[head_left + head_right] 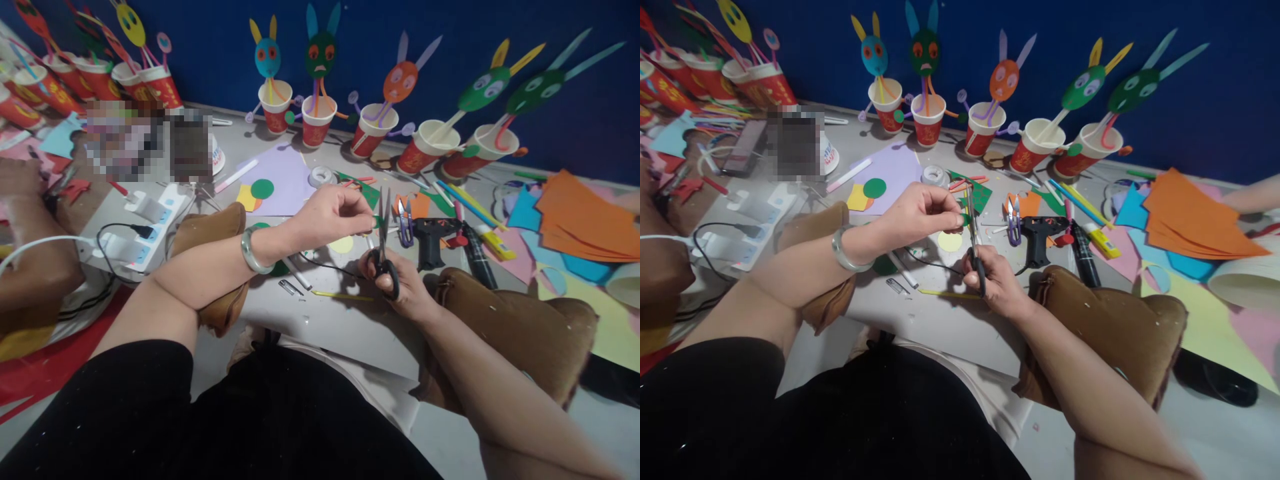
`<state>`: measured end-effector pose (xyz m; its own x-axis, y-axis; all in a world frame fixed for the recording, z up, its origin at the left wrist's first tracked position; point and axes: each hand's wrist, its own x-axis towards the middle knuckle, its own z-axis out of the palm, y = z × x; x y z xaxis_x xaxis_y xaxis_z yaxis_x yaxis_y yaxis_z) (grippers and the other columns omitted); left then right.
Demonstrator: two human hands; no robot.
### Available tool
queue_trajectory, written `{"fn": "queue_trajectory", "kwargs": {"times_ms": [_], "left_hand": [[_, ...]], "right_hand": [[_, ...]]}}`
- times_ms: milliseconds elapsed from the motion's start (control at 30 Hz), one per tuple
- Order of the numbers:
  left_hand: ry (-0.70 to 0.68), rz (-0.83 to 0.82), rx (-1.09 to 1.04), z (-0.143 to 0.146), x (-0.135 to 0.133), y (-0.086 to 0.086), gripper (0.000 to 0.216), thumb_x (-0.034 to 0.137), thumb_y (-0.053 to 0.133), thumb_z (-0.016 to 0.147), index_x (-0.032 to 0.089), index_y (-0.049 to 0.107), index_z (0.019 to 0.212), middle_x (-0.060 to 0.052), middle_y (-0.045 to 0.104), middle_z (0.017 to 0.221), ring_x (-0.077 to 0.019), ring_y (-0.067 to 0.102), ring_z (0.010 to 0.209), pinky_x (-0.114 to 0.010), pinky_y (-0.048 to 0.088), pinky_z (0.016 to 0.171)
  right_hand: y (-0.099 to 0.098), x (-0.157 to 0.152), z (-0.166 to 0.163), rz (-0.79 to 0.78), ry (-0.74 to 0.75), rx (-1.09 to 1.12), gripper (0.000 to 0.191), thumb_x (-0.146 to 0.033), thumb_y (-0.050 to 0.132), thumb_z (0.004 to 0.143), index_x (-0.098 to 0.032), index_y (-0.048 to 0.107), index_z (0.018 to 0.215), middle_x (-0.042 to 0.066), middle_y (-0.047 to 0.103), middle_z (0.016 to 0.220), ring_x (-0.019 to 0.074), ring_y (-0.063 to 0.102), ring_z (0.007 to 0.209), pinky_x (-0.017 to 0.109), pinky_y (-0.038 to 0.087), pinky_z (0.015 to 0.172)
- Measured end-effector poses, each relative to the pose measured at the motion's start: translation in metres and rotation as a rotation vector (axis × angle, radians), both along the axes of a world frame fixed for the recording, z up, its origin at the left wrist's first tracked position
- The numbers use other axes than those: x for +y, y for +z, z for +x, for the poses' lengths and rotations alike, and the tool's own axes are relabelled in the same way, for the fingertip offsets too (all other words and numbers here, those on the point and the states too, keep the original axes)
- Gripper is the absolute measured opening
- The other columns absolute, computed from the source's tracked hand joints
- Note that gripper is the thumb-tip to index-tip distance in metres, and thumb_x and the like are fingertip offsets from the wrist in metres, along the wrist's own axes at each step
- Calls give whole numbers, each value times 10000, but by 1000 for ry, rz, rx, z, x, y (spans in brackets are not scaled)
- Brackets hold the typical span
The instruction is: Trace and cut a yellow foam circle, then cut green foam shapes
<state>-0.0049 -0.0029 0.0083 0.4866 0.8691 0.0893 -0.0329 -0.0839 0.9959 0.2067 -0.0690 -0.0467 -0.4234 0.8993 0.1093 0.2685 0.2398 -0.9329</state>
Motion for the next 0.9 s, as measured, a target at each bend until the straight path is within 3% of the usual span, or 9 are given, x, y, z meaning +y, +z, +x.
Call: {"fn": "queue_trajectory", "kwargs": {"times_ms": [233, 467, 733, 900], "left_hand": [[-17, 118, 125, -13, 12, 11, 137, 108, 733, 783, 147, 671, 668, 27, 644, 624, -56, 553, 609, -217, 460, 633], [-30, 17, 243, -32, 34, 13, 168, 117, 781, 812, 125, 685, 675, -24, 693, 648, -72, 637, 629, -222, 510, 655], [-148, -161, 91, -17, 25, 5, 251, 337, 702, 957, 140, 758, 813, -57, 777, 806, -83, 713, 696, -216, 576, 705], [-129, -70, 20, -14, 17, 6, 250, 343, 789, 893, 151, 704, 756, -30, 747, 778, -70, 683, 699, -206, 564, 701]], "right_hand": [[-4, 1, 0, -16, -37, -35, 732, -950, 621, 776, -230, 528, 680, 26, 550, 656, 187, 475, 655, 336, 366, 610], [-10, 1, 0, -2, -74, 20, 668, -879, 683, 801, -239, 534, 682, 22, 529, 651, 207, 502, 684, 353, 385, 626], [-4, 2, 1, -15, -47, -7, 675, -895, 639, 818, -241, 528, 689, 27, 541, 655, 215, 515, 683, 368, 407, 632], [-3, 2, -1, -19, -50, -32, 725, -946, 622, 779, -235, 529, 676, 21, 544, 649, 197, 496, 655, 358, 391, 623]]}}
